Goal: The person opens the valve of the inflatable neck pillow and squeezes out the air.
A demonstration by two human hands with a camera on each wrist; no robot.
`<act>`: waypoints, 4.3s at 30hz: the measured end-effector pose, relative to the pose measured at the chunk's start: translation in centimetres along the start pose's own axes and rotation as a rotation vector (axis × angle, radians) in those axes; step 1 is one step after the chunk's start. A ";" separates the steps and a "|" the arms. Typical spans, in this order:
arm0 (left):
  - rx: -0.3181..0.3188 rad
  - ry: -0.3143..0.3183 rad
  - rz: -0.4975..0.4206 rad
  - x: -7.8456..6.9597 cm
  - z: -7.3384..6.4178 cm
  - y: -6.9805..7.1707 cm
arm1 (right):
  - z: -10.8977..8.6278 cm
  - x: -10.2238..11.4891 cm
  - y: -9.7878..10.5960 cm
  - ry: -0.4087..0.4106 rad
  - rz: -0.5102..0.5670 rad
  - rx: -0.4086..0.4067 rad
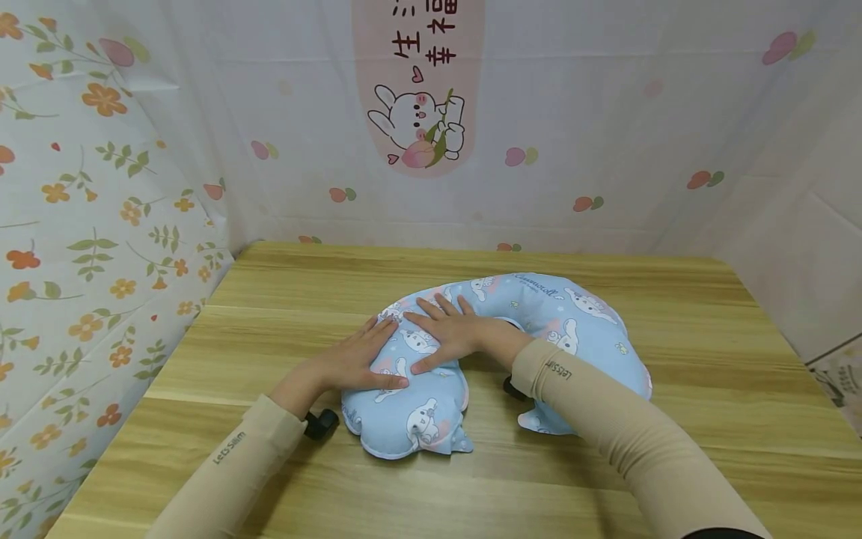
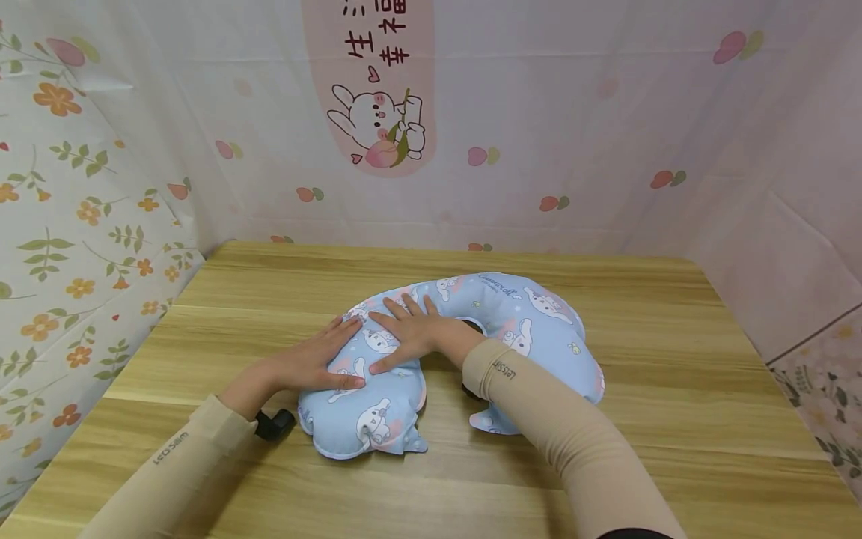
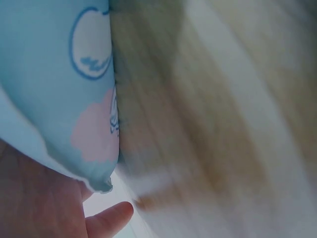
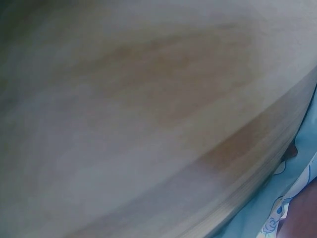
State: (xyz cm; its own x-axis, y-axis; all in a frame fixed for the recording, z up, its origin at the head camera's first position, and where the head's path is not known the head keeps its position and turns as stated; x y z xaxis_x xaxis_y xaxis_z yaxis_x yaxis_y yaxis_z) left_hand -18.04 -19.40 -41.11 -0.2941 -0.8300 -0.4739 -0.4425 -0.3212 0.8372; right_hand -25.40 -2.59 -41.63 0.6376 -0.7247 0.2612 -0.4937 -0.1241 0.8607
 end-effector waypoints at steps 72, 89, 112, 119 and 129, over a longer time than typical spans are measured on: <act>0.126 0.062 0.106 -0.6 0.1 -0.6 | -0.3 0.1 -0.5 -0.038 -0.073 0.045; -0.059 -0.055 0.196 -2.6 -2.3 -0.3 | -4.4 1.8 1.1 0.095 0.012 -0.141; -0.355 -0.131 0.125 -1.4 -0.9 3.1 | -16.5 -5.2 2.1 -0.036 0.262 -0.509; -0.385 -0.119 0.074 -0.6 0.7 4.8 | -19.8 -7.6 1.8 -0.040 0.287 -0.598; -0.332 -0.095 0.070 -0.4 3.1 5.5 | -22.7 -10.5 0.1 -0.035 0.351 -0.614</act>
State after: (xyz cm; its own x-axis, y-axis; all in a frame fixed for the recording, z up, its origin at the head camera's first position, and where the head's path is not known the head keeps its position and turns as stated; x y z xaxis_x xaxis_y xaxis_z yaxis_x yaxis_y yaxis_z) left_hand -23.01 -19.42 -37.21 -0.3983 -0.8144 -0.4220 -0.1230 -0.4085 0.9044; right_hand -18.68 20.39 -34.33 0.4774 -0.6745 0.5631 -0.2372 0.5181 0.8217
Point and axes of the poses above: each hand's wrist, its own z-axis towards the middle knuckle, its own y-axis out of the back of the hand, x = y × z, the point moved 5 cm from there along z, towards the middle knuckle, and after that the axes turned 2 degrees about -y, right-handed, at the moved point
